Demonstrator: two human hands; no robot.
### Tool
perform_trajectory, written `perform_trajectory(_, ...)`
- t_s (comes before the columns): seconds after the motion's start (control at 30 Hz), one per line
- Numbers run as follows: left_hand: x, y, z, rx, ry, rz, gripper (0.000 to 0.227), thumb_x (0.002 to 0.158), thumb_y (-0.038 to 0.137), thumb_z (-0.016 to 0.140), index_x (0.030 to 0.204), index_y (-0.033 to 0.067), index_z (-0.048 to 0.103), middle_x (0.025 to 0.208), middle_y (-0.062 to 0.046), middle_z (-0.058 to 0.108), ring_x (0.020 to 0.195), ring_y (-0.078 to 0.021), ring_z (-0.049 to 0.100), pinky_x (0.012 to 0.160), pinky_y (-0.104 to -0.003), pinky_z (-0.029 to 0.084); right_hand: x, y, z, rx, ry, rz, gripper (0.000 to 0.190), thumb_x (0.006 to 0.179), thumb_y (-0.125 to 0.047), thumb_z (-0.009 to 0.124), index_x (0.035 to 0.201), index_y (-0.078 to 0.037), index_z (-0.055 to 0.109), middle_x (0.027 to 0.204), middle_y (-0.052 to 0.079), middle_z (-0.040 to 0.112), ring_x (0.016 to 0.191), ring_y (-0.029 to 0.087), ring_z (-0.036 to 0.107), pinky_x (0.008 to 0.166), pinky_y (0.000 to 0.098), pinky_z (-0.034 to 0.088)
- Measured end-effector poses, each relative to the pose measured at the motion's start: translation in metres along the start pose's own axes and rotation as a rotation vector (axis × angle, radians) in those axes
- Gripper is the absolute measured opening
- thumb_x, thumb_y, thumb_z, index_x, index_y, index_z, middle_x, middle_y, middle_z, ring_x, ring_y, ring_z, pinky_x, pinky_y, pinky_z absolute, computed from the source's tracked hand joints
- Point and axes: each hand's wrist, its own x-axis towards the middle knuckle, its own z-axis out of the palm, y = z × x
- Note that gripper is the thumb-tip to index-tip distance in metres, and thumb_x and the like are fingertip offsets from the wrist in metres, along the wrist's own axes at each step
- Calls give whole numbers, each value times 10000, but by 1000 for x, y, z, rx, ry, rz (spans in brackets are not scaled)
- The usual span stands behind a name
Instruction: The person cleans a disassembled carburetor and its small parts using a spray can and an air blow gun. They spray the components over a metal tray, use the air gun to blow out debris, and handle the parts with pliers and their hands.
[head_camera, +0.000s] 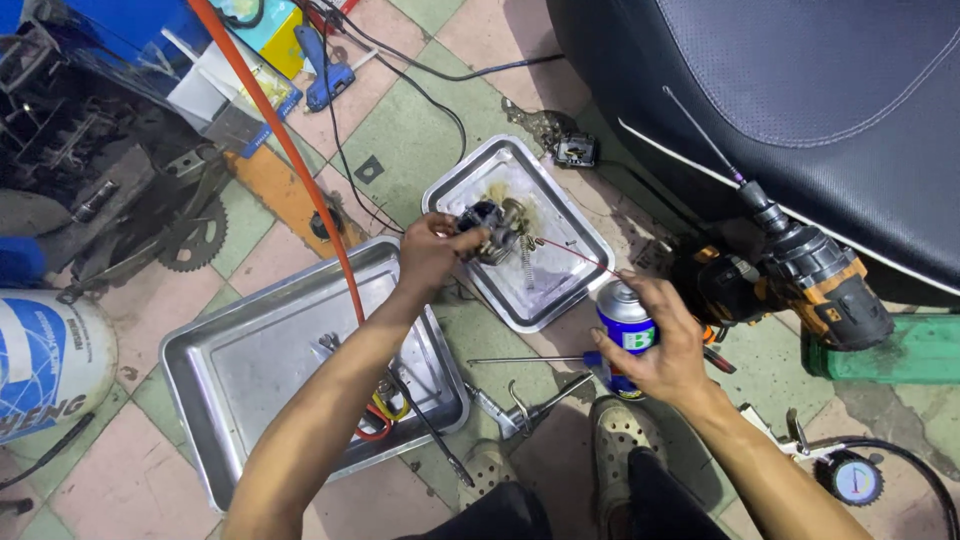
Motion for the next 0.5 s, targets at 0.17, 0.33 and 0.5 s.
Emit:
perform_trajectory(0.17,-20,18,12,-344,3,-161,459,667,371,970,838,37,706,643,-49,602,599,-134,619,493,-243,443,-18,0,-14,-39,34,60,698,713,-164,919,1322,4,623,1139,268,670,982,474,692,846,530,536)
perform_trajectory(0.33,-23,21,22,-668,18,-262,420,748,321,918,824,12,643,671,-54,555,574,-146,592,472,-222,372,-43,6,-17,-42,61,81,728,712,-104,909,1350,4,573,1166,288,649,1004,506,670,857,580,519)
perform_trajectory(0.5,-22,21,21,-907,-154,-382,419,821,375,816,657,160,497,556,81,297,461,-45,347,421,-135,244,-84,17,-13,-80,107,169,878,657,-153,948,1365,79,484,1226,364,604,1101,574,622,940,629,488)
